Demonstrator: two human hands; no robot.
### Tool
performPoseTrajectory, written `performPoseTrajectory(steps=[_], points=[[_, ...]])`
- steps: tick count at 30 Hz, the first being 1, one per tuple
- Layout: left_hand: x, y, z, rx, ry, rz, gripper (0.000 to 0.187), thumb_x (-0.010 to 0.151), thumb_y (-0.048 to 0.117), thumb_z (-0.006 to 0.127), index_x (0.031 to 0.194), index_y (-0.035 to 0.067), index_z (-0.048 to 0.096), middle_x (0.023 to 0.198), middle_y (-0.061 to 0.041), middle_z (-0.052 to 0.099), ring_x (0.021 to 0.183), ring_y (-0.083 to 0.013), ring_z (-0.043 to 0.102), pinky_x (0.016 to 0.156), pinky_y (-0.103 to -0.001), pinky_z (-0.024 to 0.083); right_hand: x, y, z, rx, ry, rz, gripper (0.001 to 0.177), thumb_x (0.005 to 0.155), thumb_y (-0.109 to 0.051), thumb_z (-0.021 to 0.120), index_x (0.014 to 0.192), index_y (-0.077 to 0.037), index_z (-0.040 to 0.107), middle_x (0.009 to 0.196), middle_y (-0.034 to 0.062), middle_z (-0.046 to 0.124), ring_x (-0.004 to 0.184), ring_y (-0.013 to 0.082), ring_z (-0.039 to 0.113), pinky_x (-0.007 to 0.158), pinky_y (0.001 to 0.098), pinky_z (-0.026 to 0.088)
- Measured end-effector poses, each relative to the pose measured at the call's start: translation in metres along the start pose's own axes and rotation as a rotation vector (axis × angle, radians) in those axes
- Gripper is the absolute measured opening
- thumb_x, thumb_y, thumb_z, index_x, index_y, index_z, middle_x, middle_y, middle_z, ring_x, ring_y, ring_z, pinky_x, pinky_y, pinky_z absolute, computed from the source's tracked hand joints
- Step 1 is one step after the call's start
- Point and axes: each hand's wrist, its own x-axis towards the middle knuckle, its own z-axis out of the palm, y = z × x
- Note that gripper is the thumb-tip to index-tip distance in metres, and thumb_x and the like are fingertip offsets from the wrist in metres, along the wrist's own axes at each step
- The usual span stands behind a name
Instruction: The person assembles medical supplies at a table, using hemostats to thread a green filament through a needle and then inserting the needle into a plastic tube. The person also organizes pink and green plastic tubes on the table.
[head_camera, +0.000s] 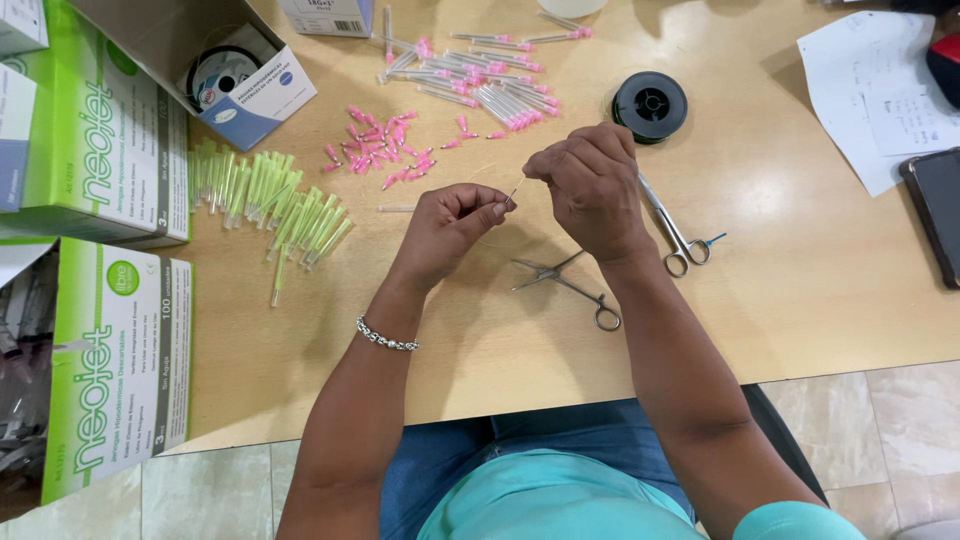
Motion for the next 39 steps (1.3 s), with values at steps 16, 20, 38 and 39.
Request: performPoseTrajectory(steps=[16, 20, 38, 39], points=[[-0.005, 0.004, 0.0, -0.236, -0.117, -0.046, 0.022, 0.093, 0.002, 0.073, 0.114, -0.004, 0.075, 0.102, -0.014, 0.078, 0.098, -0.0177, 0.075, 0.089, -0.029, 0.061, -0.007, -0.012, 0.007, 0.005, 0.011, 0.017, 0.006, 0.103, -0.019, 0.074, 0.099, -0.019, 0.079, 0.09, -0.0031, 0.069, 0.085, 0.0236, 0.06, 0.08, 0.035, 0.045], [-0.006, 0.007, -0.001, -0.259, -0.112, -0.093, 0.023, 0.091, 0.002, 0.075, 0.113, -0.005, 0.074, 0.097, -0.016, 0.079, 0.091, -0.0206, 0.078, 0.084, -0.029, 0.065, -0.007, -0.015, 0.008, 0.002, 0.015, 0.0, 0.008, 0.103, -0.018, 0.074, 0.096, -0.019, 0.079, 0.088, -0.0029, 0.068, 0.083, 0.0235, 0.059, 0.081, 0.0357, 0.043], [-0.002, 0.008, -0.007, -0.115, 0.086, 0.044, 0.027, 0.097, 0.005, 0.072, 0.123, -0.001, 0.072, 0.111, -0.02, 0.077, 0.1, -0.0272, 0.077, 0.049, -0.021, 0.062, -0.007, -0.024, 0.01, 0.189, -0.161, -0.025, 0.008, 0.097, -0.005, 0.074, 0.096, -0.012, 0.078, 0.089, 0.0046, 0.07, 0.08, 0.0299, 0.065, 0.075, 0.0402, 0.053], [-0.005, 0.008, -0.004, -0.011, 0.047, 0.042, 0.026, 0.096, 0.004, 0.071, 0.122, 0.0, 0.072, 0.108, -0.02, 0.077, 0.099, -0.0265, 0.077, 0.05, -0.02, 0.06, -0.008, -0.02, 0.01, 0.186, -0.121, -0.03, 0.009, 0.099, -0.006, 0.074, 0.097, -0.013, 0.078, 0.09, 0.0048, 0.07, 0.08, 0.0303, 0.065, 0.074, 0.0405, 0.053]])
